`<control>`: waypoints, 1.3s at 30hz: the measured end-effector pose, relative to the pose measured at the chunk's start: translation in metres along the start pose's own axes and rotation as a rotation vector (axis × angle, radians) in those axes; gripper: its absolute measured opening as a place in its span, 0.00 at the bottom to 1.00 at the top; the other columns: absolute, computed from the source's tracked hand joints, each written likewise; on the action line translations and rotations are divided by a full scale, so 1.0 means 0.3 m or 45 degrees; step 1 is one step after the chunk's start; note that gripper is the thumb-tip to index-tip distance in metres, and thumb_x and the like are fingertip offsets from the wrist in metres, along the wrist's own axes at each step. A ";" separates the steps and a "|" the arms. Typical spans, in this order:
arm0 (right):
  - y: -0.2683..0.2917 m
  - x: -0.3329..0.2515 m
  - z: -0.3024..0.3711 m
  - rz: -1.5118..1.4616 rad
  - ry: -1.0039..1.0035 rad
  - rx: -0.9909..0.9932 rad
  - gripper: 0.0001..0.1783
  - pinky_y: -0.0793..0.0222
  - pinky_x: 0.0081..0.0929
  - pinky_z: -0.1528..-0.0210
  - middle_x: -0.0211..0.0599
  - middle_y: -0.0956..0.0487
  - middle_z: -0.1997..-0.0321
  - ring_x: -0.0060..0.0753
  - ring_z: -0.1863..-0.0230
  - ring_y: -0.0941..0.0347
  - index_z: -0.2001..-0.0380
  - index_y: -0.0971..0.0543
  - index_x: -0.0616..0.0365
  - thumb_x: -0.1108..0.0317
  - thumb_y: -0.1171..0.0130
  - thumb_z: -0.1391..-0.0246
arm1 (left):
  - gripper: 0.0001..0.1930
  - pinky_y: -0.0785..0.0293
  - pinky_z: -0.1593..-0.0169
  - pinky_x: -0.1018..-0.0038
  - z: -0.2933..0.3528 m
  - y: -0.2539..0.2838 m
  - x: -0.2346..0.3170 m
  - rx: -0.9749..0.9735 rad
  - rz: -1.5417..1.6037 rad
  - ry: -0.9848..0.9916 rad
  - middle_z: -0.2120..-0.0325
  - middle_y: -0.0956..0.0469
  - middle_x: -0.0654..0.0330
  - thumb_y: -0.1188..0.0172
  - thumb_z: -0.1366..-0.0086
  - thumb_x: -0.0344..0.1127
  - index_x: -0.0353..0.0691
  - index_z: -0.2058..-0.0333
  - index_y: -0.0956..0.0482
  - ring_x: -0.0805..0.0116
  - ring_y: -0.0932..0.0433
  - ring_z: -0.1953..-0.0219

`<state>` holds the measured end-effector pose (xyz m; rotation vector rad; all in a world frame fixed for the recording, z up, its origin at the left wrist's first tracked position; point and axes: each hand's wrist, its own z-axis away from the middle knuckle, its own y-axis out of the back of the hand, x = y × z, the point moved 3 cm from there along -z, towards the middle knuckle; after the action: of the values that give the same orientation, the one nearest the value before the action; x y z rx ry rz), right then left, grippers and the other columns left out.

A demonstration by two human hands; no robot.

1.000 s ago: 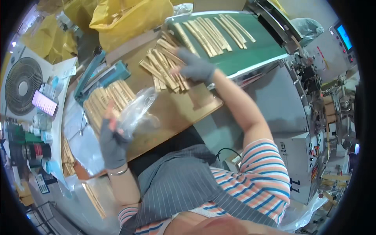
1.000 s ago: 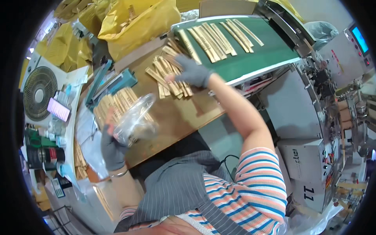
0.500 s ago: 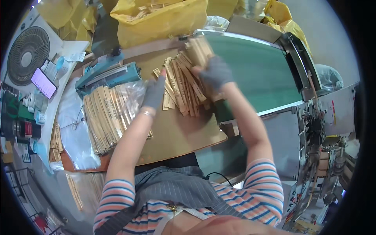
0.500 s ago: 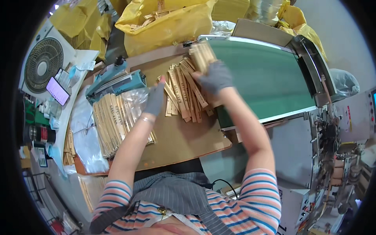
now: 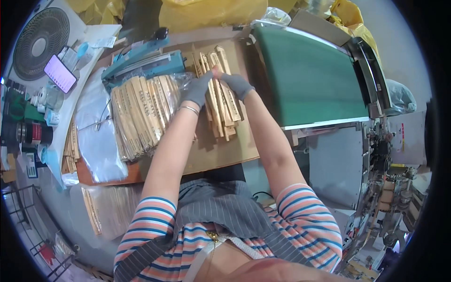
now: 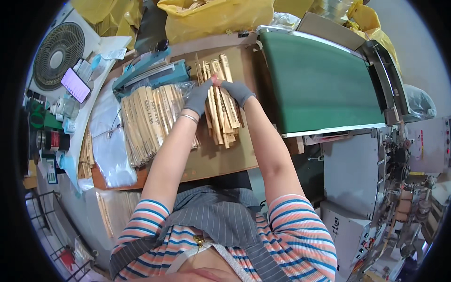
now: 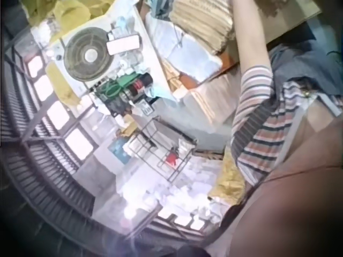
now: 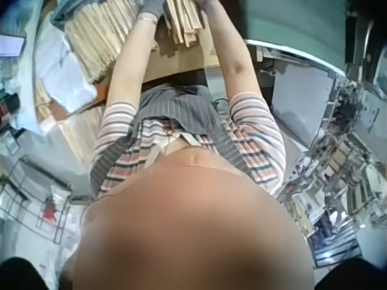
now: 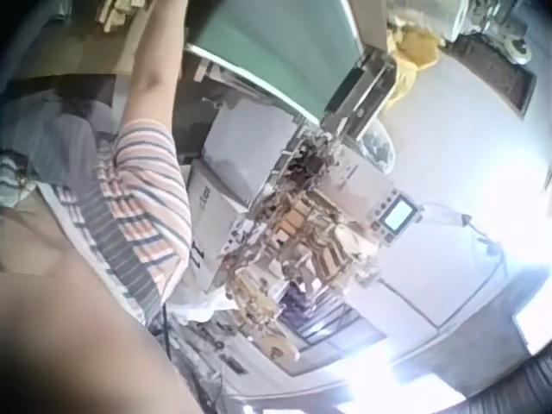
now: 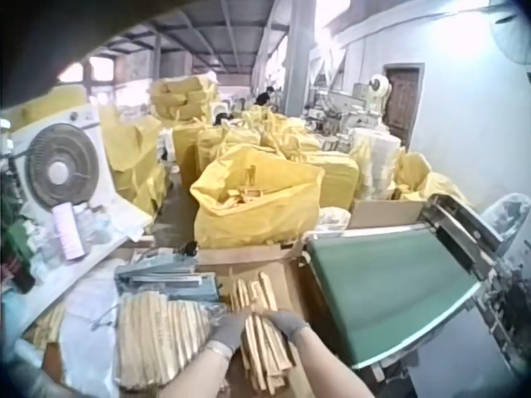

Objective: Packaging bundles of wooden sticks into plastic bags and sealing them using a heat sealer and tape dispenser.

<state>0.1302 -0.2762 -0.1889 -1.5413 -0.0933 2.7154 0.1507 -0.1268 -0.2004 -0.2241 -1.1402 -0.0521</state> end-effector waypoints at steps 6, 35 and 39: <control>-0.092 -0.085 0.232 -0.350 0.656 0.017 0.27 0.32 0.23 0.55 0.35 0.23 0.60 0.24 0.60 0.27 0.55 0.26 0.65 0.58 0.36 0.54 | 0.34 0.31 0.50 0.74 0.210 -0.009 0.174 -0.258 -0.019 -0.504 0.55 0.26 0.59 0.28 0.53 0.40 0.31 0.49 0.32 0.70 0.27 0.55; -0.396 0.063 0.700 -0.659 0.367 -0.922 0.29 0.28 0.31 0.59 0.40 0.24 0.70 0.39 0.63 0.26 0.52 0.31 0.62 0.61 0.41 0.59 | 0.30 0.26 0.56 0.73 0.728 0.255 0.235 -0.465 -0.341 -0.541 0.60 0.25 0.55 0.57 0.33 0.52 0.35 0.41 0.41 0.65 0.23 0.61; -0.352 0.216 0.490 -0.248 1.017 -0.372 0.40 0.26 0.32 0.59 0.44 0.24 0.64 0.41 0.63 0.25 0.40 0.41 0.59 0.61 0.39 0.57 | 0.25 0.27 0.61 0.74 0.922 0.133 0.289 -0.374 -0.571 -0.956 0.67 0.23 0.56 0.55 0.33 0.50 0.34 0.48 0.33 0.67 0.23 0.66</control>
<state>-0.0305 -0.1743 -0.1629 -2.4078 -0.5945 1.8227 -0.0543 -0.0252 -0.0179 -0.2518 -1.9175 -0.5742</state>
